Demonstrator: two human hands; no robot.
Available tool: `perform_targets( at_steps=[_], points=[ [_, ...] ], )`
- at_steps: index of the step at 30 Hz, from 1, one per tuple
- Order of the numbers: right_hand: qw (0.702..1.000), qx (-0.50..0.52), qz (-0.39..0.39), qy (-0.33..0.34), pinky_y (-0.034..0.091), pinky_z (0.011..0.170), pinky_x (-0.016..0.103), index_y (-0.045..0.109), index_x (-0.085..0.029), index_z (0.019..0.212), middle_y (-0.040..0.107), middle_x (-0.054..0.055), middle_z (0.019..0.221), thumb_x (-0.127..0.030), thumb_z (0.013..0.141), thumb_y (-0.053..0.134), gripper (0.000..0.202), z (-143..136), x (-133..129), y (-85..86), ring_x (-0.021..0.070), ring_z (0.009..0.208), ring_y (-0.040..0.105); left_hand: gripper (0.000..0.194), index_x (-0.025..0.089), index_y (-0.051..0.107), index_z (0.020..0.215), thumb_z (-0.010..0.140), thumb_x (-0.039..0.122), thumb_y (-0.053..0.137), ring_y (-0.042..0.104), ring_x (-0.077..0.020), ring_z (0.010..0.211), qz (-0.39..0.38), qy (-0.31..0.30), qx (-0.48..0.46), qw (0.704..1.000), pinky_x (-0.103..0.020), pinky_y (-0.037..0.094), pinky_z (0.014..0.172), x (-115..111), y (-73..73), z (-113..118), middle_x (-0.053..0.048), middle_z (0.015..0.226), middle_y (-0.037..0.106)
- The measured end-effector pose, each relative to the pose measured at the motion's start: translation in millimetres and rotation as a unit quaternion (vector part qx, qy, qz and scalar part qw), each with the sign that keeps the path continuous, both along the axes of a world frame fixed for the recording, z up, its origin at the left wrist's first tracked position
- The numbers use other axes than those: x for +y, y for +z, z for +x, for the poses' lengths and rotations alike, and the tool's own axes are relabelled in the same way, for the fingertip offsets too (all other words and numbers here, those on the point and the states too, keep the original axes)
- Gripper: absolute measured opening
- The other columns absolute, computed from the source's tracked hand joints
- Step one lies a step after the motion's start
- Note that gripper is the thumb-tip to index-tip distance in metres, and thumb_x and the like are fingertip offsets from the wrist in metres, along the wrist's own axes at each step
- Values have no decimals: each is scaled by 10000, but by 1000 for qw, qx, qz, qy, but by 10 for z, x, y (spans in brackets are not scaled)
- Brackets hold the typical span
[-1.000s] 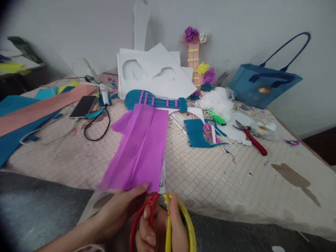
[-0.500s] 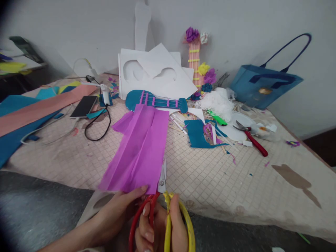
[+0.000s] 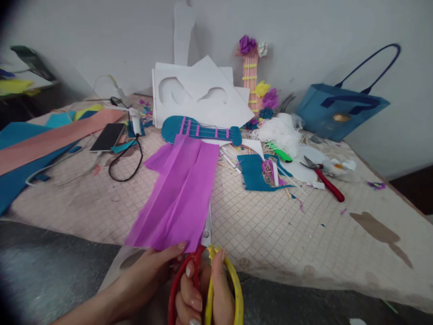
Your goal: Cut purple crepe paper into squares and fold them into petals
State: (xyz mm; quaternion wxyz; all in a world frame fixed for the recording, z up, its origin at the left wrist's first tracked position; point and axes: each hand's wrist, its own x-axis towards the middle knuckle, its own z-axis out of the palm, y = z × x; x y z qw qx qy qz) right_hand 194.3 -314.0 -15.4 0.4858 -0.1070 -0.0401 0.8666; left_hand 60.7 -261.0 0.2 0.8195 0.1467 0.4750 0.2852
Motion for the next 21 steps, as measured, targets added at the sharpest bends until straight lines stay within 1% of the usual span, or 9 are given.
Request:
perform_targets(
  at_steps=[4, 7, 10, 12, 14, 18, 21],
  points=[
    [1000, -27, -14, 6, 378, 432, 184, 618, -158, 893, 475, -53, 554, -720, 814, 415, 603, 6, 1, -30, 58, 404, 395, 319, 122, 605, 743, 666, 373, 785, 582, -157, 652, 14, -15, 13, 1000, -296, 449, 717, -3, 30, -10, -36, 692, 643],
    [999, -45, -22, 4, 409, 455, 220, 601, -154, 893, 486, -43, 574, -741, 822, 354, 641, 19, 10, -45, 74, 418, 423, 316, 131, 599, 782, 672, 364, 783, 584, -157, 672, 17, -10, 16, 1000, -297, 449, 742, -14, 38, -24, -28, 711, 649],
    [998, -59, -24, 7, 401, 447, 217, 578, -159, 878, 472, -50, 569, -742, 830, 330, 635, 29, 24, -45, 72, 415, 415, 317, 140, 591, 800, 674, 357, 785, 592, -161, 701, 11, -2, 17, 1000, -298, 451, 762, -29, 35, -44, -23, 738, 652],
    [998, -66, -23, 7, 392, 434, 209, 565, -163, 866, 460, -59, 557, -745, 826, 335, 627, 26, 32, -39, 65, 402, 395, 315, 141, 579, 745, 662, 358, 792, 579, -152, 670, 12, -1, 21, 1000, -287, 449, 732, -35, 34, -56, -18, 704, 637],
    [997, -75, -19, 4, 379, 414, 196, 555, -170, 853, 441, -73, 536, -749, 811, 364, 611, 18, 36, -35, 55, 381, 360, 316, 142, 578, 736, 648, 347, 802, 568, -144, 650, 13, 1, 16, 1000, -277, 444, 708, -34, 35, -61, -11, 687, 629],
    [997, -76, -7, -8, 349, 379, 170, 547, -184, 830, 414, -91, 498, -750, 789, 404, 586, 0, 44, -33, 40, 351, 298, 332, 144, 597, 815, 641, 328, 810, 606, -169, 769, 8, 6, -12, 1000, -294, 444, 802, -30, 37, -63, -35, 811, 665],
    [997, -80, -17, -13, 368, 390, 187, 548, -189, 818, 437, -78, 514, -754, 796, 384, 589, -9, 56, -25, 49, 357, 325, 345, 145, 583, 775, 625, 347, 820, 611, -176, 783, 1, 7, 0, 1000, -309, 440, 825, -39, 29, -75, -33, 794, 661]
  ],
)
